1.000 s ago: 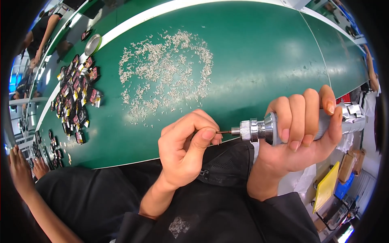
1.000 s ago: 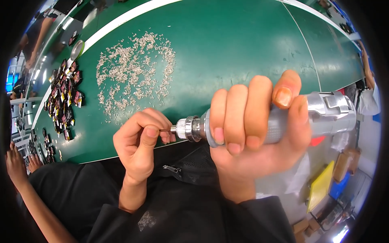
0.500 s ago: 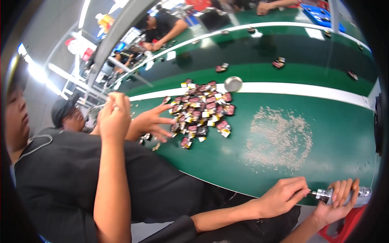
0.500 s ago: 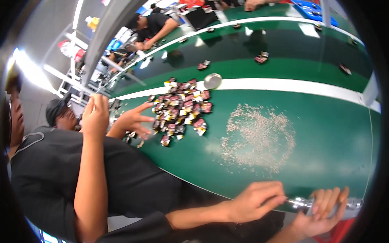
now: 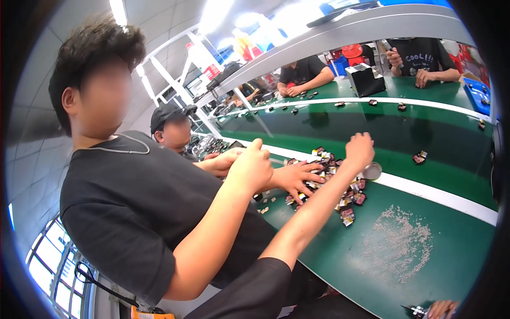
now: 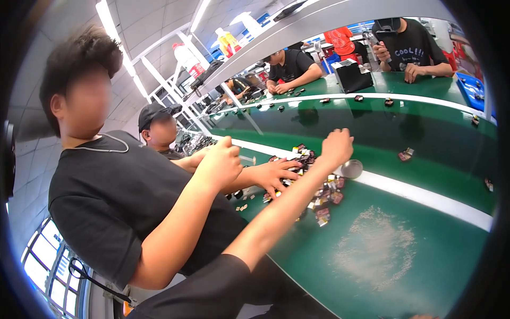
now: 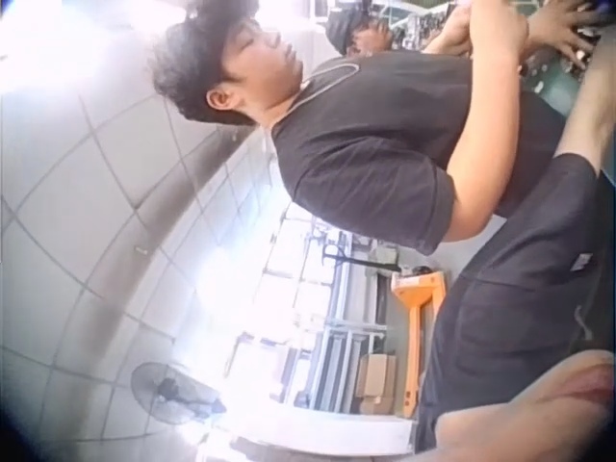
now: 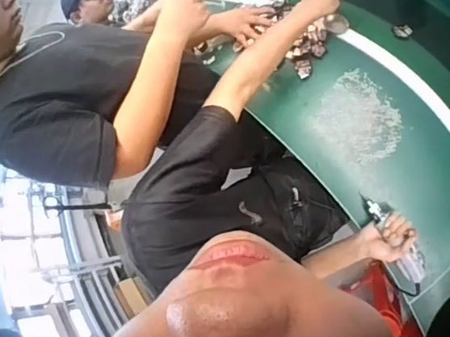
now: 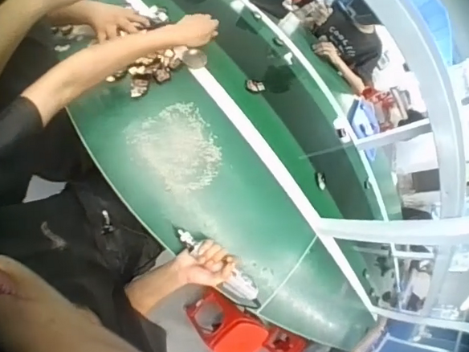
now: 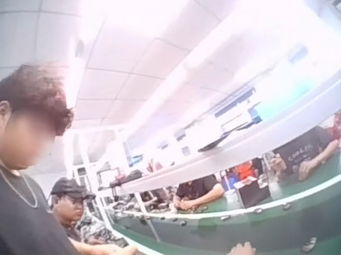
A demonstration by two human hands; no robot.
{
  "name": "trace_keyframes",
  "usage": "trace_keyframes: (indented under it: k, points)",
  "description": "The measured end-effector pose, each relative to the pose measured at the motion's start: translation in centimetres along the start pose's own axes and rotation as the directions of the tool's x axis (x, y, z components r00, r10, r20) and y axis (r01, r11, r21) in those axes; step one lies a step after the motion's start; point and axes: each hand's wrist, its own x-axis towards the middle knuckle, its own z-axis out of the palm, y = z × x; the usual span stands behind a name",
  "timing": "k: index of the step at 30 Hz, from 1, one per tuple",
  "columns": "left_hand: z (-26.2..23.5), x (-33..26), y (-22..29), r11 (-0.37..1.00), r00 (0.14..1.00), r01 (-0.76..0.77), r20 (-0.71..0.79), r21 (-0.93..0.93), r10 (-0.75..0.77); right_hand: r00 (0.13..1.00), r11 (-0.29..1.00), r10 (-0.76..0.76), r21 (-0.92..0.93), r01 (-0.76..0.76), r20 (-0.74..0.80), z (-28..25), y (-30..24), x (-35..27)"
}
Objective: Assembling small electronic components using a power screwdriver on a production line.
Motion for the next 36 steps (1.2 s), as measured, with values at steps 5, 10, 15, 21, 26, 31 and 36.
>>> trace_keyframes:
  k: [5, 10, 15, 21, 26, 31, 36]
  points:
    - [3.0, 2.2, 0.1, 0.991, 0.980, 0.073, 0.175, 0.113, -0.092, 0.999, 0.999, 0.025, 0.022, -0.024, -0.032, -0.2, 0.0, 0.3]
    - [5.0, 3.8, -3.9, 0.971, 0.936, -0.237, 0.277, 0.034, 0.219, 0.986, 0.999, -0.054, 0.003, 0.054, 0.159, -2.7, 1.2, 1.2]
    - [5.6, 3.9, -7.1, 0.968, 0.963, -0.199, 0.152, -0.151, 0.221, 0.997, 1.000, -0.019, -0.018, 0.020, 0.073, -1.1, 1.7, 1.1]
    - [6.2, 4.2, -8.7, 0.994, 0.998, -0.043, -0.043, -0.102, 0.038, 0.997, 0.996, -0.050, -0.064, 0.054, 0.064, -0.8, 1.1, 0.5]
    - [7.0, 4.9, -10.7, 0.902, 0.900, -0.363, 0.164, -0.235, 0.405, 0.997, 0.996, -0.058, -0.072, 0.061, 0.047, -0.8, 0.8, -0.1]
    - [6.4, 5.0, -9.6, 0.910, 0.901, -0.410, 0.128, -0.061, 0.415, 0.998, 0.995, -0.056, -0.080, 0.059, 0.041, 0.1, 1.1, -0.3]
    - [3.9, 0.0, 1.4, 0.744, 0.807, -0.571, -0.069, -0.347, 0.587, 0.997, 0.993, -0.028, -0.116, 0.037, 0.075, -0.8, 1.7, 0.4]
